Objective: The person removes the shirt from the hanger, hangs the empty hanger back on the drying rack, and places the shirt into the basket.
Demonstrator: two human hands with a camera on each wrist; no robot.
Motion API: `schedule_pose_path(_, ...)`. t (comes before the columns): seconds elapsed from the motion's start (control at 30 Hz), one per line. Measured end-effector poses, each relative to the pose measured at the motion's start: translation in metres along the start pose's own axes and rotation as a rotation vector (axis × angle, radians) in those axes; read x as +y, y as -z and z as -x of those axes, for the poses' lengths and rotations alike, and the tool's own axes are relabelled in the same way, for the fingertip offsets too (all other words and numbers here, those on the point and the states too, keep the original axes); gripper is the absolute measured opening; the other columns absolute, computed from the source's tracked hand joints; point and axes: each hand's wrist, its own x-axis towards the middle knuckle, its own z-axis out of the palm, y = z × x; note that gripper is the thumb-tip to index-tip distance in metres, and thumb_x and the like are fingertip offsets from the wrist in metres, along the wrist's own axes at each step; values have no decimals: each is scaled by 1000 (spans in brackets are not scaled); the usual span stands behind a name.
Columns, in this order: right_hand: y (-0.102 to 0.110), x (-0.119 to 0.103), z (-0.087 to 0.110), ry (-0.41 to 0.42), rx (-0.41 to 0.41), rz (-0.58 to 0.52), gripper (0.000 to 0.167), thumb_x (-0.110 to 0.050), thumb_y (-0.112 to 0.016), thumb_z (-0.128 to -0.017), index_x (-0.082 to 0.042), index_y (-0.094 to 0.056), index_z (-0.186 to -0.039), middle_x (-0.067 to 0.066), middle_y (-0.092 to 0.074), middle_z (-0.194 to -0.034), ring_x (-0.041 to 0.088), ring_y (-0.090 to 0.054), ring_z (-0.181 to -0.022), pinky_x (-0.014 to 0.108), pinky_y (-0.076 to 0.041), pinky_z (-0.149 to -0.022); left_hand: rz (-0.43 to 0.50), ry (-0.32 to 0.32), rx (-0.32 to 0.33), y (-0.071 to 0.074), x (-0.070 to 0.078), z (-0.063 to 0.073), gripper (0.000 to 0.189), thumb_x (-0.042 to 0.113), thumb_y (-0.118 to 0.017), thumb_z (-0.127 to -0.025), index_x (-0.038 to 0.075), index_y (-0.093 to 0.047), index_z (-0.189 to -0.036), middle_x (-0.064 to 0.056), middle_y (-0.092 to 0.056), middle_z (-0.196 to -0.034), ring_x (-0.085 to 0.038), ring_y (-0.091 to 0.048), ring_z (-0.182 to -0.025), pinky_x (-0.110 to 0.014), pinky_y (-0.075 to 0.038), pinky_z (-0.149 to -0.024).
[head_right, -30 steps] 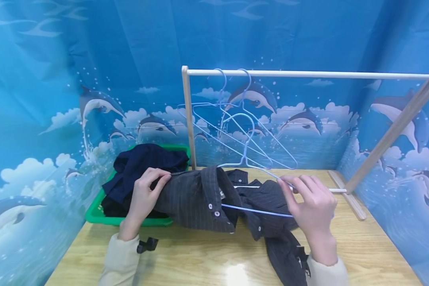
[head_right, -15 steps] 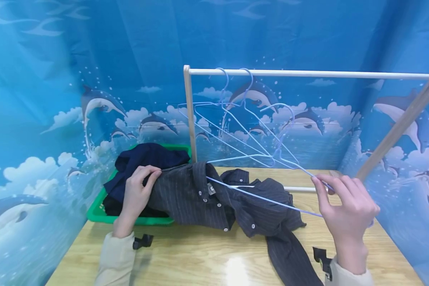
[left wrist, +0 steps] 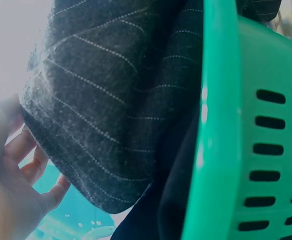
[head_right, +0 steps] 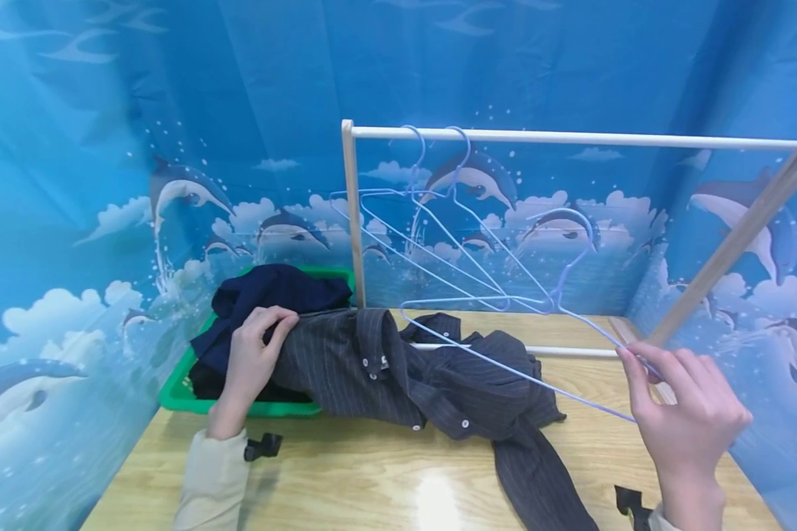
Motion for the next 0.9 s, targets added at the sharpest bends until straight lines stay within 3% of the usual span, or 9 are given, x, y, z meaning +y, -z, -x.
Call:
schedule_pose_path(0.07,1,2,2,15,-15,14,56,-43,-69,-96,8,-72,-74,22,-55,-55,39,-40,-54,4,-24,-73,1,-6,0,-1,0,0,7,11,-68,-97,10,-75,-95,-3,-75,-93,-21,-63,-89,-40,-49,-83)
schedule_pose_path(0.47,5,22,17,35,-140,69,59,-48,-62,-99,7,-75,-80,19,-60,-59,36,-43,-52,2,-22,-74,3,-13,-29,-4,0,0,7,13,-70,-96,10,-76,-95,-3,-75,-93,-21,-62,-85,-41,-49,-83)
schedule_pose_path(0.9,9,31,27,26,-130,94,65,-52,-60,-99,7,-74,-77,21,-59,-58,33,-42,-50,0,-20,-73,5,-27,-22,-5,1,0,10,16,-70,-97,9,-77,-95,-4,-75,-91,-23,-64,-86,-43,-50,-85)
